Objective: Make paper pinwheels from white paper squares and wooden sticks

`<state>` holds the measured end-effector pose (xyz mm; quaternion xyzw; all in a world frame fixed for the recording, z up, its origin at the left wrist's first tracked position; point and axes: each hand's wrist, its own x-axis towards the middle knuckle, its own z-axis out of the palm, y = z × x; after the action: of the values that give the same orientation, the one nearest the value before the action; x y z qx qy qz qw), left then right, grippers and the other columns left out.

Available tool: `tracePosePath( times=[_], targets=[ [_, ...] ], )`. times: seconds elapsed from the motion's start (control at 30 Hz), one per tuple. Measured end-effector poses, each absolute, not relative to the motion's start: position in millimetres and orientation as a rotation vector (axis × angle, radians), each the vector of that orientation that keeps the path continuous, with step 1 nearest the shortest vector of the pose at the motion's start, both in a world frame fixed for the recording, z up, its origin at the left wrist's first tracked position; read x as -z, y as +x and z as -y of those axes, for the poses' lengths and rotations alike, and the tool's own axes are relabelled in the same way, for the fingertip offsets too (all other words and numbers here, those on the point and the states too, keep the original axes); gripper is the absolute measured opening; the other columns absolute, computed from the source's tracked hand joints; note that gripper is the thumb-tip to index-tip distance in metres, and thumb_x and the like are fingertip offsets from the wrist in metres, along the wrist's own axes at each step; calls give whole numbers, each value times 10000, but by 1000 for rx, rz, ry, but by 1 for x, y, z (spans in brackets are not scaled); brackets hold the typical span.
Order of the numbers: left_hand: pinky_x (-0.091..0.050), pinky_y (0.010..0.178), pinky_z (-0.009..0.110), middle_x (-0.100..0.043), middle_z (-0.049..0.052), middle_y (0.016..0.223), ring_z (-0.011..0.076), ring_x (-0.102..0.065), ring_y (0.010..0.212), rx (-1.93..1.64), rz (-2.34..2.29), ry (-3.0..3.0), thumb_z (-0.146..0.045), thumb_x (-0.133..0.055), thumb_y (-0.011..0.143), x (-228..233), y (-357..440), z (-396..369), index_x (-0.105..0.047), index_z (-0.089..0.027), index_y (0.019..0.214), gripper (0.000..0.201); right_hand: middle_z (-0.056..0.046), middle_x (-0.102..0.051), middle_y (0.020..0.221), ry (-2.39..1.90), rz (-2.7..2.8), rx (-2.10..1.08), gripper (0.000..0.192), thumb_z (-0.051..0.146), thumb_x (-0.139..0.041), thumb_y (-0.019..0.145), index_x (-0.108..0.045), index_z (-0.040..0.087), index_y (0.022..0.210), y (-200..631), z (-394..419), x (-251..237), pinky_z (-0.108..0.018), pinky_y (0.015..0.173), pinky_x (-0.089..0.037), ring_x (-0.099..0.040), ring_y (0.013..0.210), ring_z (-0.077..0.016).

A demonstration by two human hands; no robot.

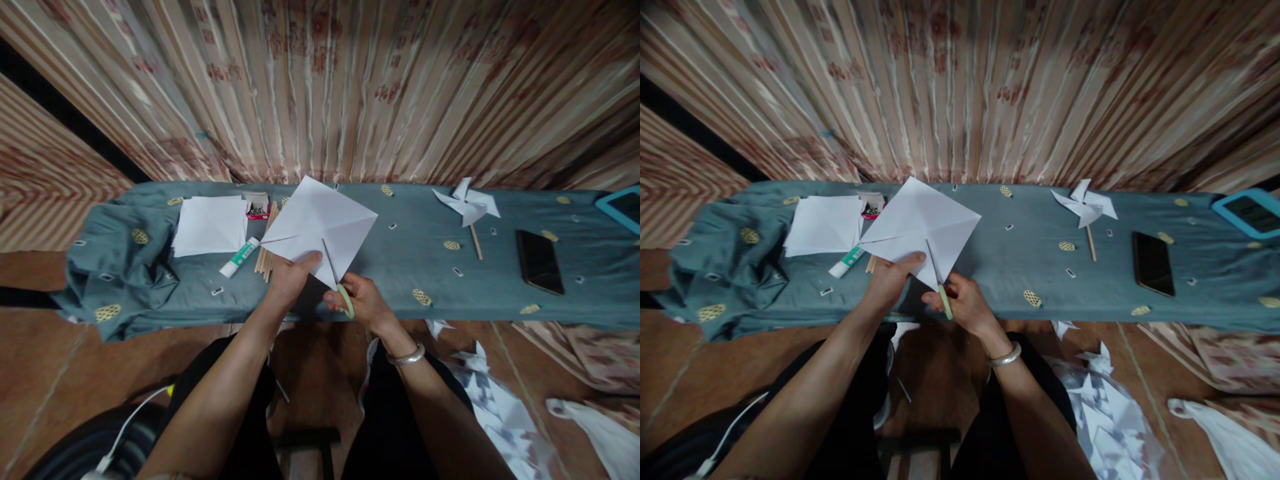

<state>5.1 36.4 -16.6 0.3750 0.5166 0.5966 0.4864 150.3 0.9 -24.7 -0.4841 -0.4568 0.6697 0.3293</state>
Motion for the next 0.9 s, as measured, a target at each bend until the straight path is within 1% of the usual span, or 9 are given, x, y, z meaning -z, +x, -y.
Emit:
tracePosePath(
  times=[0.27,0.63,0.9],
  targets=[
    [-485,881,384,-722,57,889,242,-647,881,-1454,-1261,919,-260,-754,548,18,4,-35,-684,-163,986,454,41,-609,555,-1272,1207,-1740,477,476,-843,542,-621,168,830,150,-1,22,-219,490,-393,-525,514,-93],
    [-477,911,397,-723,62,877,259,-647,944,-1449,-1266,918,-269,-748,550,19,4,-36,-684,-159,979,448,50,-610,537,-1290,1198,-1713,471,497,-845,536,-623,181,805,149,0,24,-214,468,-396,-532,490,-90],
    [-486,893,396,-727,59,883,250,-654,906,-1459,-1267,934,-270,-740,566,19,4,-36,-686,-169,974,424,53,-602,520,-1281,1193,-1718,467,489,-851,530,-616,174,783,148,0,22,-211,458,-388,-514,471,-80]
  ],
)
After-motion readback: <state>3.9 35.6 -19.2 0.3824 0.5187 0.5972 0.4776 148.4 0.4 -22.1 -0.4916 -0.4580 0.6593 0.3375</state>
